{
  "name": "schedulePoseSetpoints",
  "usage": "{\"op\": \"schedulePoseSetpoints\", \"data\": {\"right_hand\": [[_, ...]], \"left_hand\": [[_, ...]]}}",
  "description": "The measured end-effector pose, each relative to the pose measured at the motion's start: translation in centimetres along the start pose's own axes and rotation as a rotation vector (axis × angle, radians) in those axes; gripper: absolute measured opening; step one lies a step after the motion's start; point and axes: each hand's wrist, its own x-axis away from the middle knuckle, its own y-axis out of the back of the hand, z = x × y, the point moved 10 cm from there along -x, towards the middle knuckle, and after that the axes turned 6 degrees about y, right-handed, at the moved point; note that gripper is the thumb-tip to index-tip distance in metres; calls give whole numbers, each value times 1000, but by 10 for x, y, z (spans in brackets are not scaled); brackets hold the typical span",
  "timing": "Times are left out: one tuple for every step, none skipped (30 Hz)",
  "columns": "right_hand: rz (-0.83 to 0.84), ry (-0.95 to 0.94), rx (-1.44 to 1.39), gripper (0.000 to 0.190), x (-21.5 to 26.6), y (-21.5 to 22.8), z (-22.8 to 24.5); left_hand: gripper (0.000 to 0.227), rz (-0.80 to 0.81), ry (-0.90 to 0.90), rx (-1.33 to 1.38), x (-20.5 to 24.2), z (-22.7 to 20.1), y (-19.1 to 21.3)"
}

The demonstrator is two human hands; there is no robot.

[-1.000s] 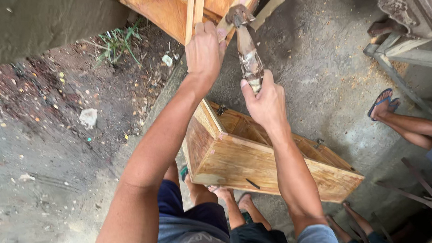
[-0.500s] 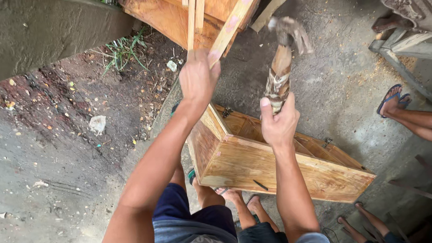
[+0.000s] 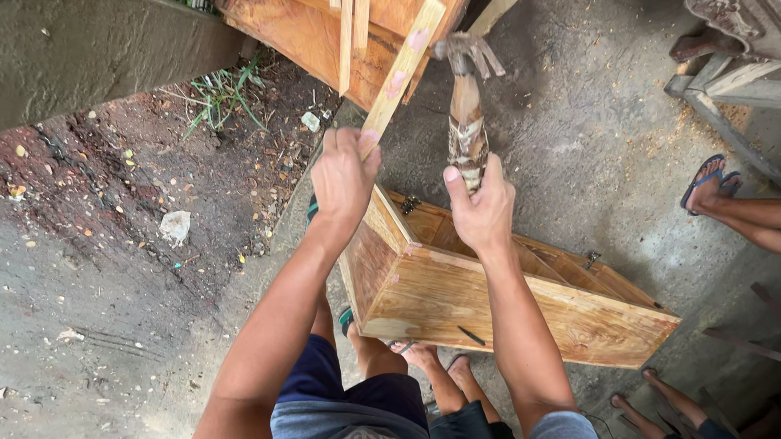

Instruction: The person assembles a wooden box by hammering nails into a thin strip of wood attached to a larger board. They use a hammer and a power sander to smooth the edges, then scrape the strip with a chisel before reattaching it.

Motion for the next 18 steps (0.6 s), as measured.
{"op": "schedulePoseSetpoints", "data": {"right_hand": [[-10, 9, -10, 35, 1, 0, 3], [-27, 28, -23, 35, -2, -1, 8], [-34, 22, -40, 35, -5, -2, 10], [-44, 11, -58, 35, -8, -3, 12], [-53, 0, -75, 35, -12, -3, 14], [-67, 4, -80, 35, -14, -3, 16], [-81, 7, -86, 34, -16, -4, 18], [-98, 12, -87, 34, -19, -2, 19], [-33, -36, -16, 34, -24, -7, 15], [37, -88, 58, 33, -24, -11, 9], [108, -140, 132, 33, -23, -15, 2], [70, -98, 95, 32, -26, -12, 6], [32, -55, 59, 32, -29, -9, 10], [0, -14, 25, 31, -31, -6, 14], [-30, 28, 29, 32, -33, -4, 17], [-55, 64, 36, 32, -32, 0, 21], [-80, 100, 42, 33, -29, 3, 24], [-14, 57, 104, 32, -29, -2, 20]], "left_hand": [[35, 15, 10, -4, 2, 0, -4], [35, 20, 14, -8, -1, 0, -6], [34, 26, 18, -13, -2, -1, -7], [35, 19, 16, -12, -4, -2, -6], [35, 12, 14, -11, -6, -4, -6], [35, 5, 15, -11, -4, -3, -4], [36, 14, 29, -17, -2, -1, -4], [36, 23, 39, -20, -3, -1, -5], [36, 33, 50, -23, -4, 0, -6], [37, 35, 47, -14, -2, -1, -7], [37, 38, 45, -6, 0, -1, -8], [37, 33, 35, 2, -3, -1, -8], [37, 26, 28, 5, -6, -1, -8], [36, 23, 28, 9, -7, 0, -7], [36, 19, 27, 12, -7, 0, -7], [35, 21, 30, 9, -3, 1, -7], [35, 24, 32, 7, 2, 1, -7], [35, 20, 24, 7, 3, -2, -6]]}}
